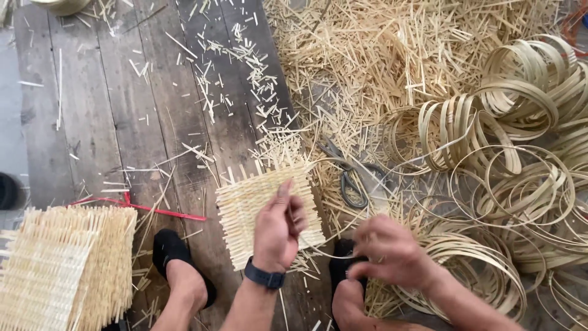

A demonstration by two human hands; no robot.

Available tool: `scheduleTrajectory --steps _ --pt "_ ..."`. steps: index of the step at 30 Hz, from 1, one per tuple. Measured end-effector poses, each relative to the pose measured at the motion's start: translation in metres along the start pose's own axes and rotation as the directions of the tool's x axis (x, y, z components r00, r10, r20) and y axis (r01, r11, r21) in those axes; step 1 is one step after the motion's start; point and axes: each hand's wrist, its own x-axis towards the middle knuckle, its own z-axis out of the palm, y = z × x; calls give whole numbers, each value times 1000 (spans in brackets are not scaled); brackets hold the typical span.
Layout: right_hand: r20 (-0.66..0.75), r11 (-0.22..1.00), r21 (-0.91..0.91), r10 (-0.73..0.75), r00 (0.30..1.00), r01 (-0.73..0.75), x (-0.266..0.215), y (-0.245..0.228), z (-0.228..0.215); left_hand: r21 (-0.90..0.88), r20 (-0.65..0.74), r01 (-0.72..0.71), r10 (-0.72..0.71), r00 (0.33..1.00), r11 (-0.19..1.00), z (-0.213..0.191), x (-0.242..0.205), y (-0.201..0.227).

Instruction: Weaving and trimming bamboo strips to form small circular trays or baskets.

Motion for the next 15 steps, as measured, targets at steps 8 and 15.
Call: scheduleTrajectory --steps 8,15 --pt "340 470 -760 876 342 -449 -24 190 -23 60 -7 -182 182 983 982 -65 -9 45" --pt "298 245 -812 955 -15 -530 80 176 -157 96 -107 -117 127 986 988 -89 -19 55"
